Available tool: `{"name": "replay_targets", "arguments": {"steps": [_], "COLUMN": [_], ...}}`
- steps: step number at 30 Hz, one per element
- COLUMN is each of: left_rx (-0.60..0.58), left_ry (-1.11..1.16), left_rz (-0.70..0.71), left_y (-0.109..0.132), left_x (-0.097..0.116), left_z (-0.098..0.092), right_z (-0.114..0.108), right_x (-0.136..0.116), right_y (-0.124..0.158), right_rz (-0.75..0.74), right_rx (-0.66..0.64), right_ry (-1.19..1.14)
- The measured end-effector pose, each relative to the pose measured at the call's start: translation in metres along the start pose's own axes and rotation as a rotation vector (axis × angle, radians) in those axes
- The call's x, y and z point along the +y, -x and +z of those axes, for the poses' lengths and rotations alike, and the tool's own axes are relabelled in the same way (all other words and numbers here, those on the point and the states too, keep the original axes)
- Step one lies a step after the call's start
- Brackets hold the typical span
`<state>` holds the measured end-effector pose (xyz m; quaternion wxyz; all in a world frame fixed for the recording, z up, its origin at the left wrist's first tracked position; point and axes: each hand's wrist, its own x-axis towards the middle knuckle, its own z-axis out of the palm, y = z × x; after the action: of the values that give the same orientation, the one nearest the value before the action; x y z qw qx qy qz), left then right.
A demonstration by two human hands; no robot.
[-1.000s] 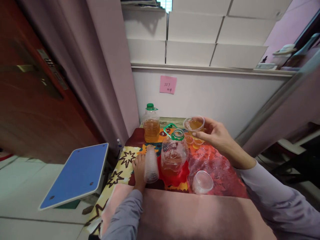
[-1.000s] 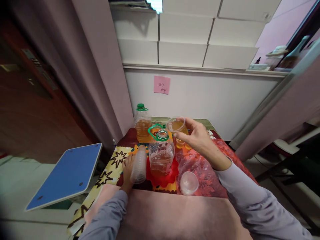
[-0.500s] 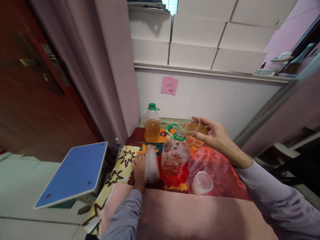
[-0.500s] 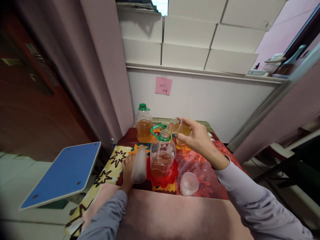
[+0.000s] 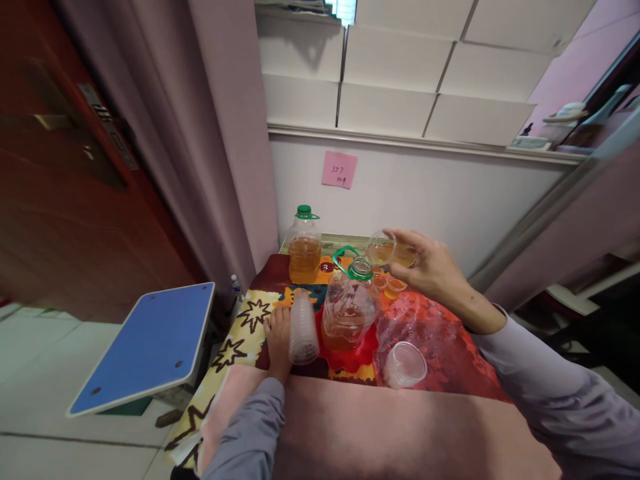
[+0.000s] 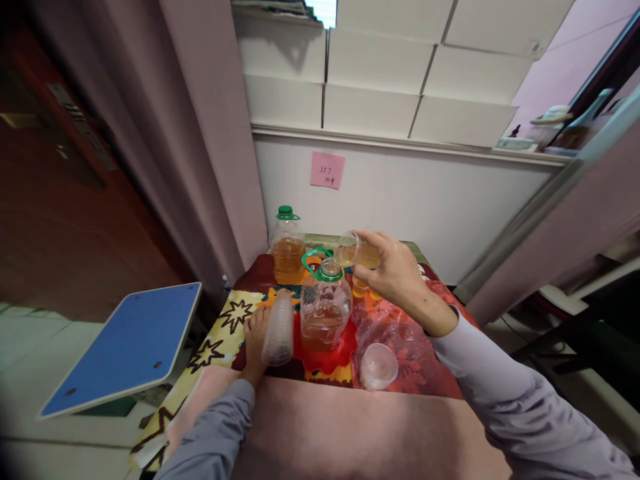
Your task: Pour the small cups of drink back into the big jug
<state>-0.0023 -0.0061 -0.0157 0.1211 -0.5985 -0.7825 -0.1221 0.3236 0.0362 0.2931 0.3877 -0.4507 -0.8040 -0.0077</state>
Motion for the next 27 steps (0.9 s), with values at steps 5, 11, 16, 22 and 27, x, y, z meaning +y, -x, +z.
{"name": "replay_targets", "arguments": {"steps": [5, 11, 16, 22, 27], "left_rx": [-0.005, -0.001, 0.007, 0.003, 0.002], "left_ry": [-0.002, 0.004, 0.005, 0.020, 0.033], "left_rz": [0.006, 0.012, 0.012, 0.024, 0.013], "left_y": [0.000, -0.001, 0.000, 0.001, -0.002], "left_x": [-0.001, 0.000, -0.001, -0.002, -0.002], "left_z": [0.000, 0.000, 0.002, 0.003, 0.002], "right_z": [-0.003, -0.005, -0.004, -0.003, -0.001], "right_x": [-0.004, -0.008, -0.010, -0.012, -0.015], "right_y": [-0.003, -0.005, -0.007, -0.009, -0.009], "right_rz": [-0.022, -0.086, -0.122, -0.165, -0.197], "right_rx": [-0.007, -0.008, -0.007, -0.006, -0.012], "right_ry": [0.050, 0.063, 0.085, 0.107, 0.109]}}
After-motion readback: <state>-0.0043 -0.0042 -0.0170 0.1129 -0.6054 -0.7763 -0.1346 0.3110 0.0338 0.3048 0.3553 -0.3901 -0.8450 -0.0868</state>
